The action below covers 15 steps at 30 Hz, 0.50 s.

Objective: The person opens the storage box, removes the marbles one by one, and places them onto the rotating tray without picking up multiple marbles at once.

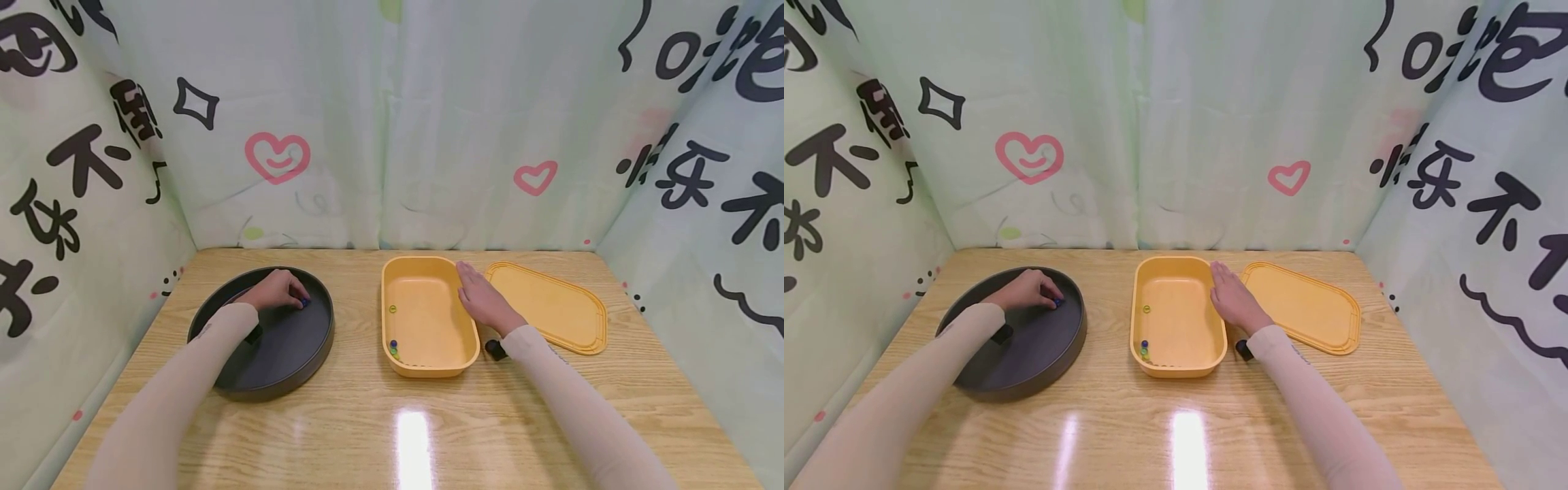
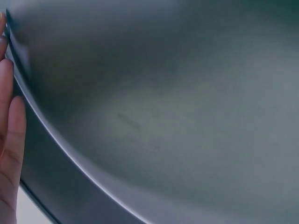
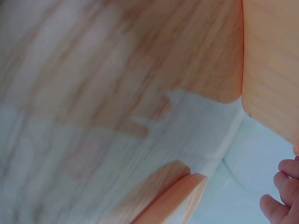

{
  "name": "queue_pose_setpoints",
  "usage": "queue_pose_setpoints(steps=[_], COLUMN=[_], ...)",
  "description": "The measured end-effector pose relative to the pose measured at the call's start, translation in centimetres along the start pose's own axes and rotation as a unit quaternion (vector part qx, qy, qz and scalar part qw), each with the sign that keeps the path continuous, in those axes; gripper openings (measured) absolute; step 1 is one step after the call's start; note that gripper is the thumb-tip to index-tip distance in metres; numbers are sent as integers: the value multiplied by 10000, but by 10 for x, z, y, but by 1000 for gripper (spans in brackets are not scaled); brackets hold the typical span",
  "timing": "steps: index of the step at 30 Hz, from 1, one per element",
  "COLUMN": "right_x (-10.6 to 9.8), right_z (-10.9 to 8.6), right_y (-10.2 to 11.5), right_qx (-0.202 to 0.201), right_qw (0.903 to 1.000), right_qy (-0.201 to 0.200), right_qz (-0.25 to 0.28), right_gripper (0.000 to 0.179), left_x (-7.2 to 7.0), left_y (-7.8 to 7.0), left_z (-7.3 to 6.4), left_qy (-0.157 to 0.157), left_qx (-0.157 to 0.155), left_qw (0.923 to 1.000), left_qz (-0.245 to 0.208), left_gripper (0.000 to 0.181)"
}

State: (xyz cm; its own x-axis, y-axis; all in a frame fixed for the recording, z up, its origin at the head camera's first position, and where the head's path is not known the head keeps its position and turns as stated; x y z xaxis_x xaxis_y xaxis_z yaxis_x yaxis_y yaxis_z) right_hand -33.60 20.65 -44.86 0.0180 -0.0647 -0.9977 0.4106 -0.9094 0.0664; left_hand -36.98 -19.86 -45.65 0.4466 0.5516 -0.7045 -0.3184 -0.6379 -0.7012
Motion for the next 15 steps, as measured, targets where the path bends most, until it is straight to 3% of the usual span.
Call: queue_pose_setpoints(steps=[15], right_x=[0], right_z=[0], right_y=[0], right_qx=[17], right_qw=[10000], right_qy=[-45], right_qz=[12], right_gripper=[57], left_x=[-2], left_y=[9], left_z=[6], left_qy=[-243], left_qx=[-83], left_qw=[9996], left_qz=[70], left_gripper=[19])
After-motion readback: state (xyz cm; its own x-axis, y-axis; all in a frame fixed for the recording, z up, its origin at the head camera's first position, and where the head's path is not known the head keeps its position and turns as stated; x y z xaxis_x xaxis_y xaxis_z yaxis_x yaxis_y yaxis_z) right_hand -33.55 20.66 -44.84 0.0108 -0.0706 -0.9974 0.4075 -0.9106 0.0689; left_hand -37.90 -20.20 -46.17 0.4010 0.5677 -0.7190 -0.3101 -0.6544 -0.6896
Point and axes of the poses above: each hand's wrist, its own z-axis towards the middle knuckle, its own x-axis out of the palm, y = z × x, the point moved 4 cm from there along z, towards the middle knuckle, and after that the axes turned 14 degrees about -z, right-handed, at the moved point
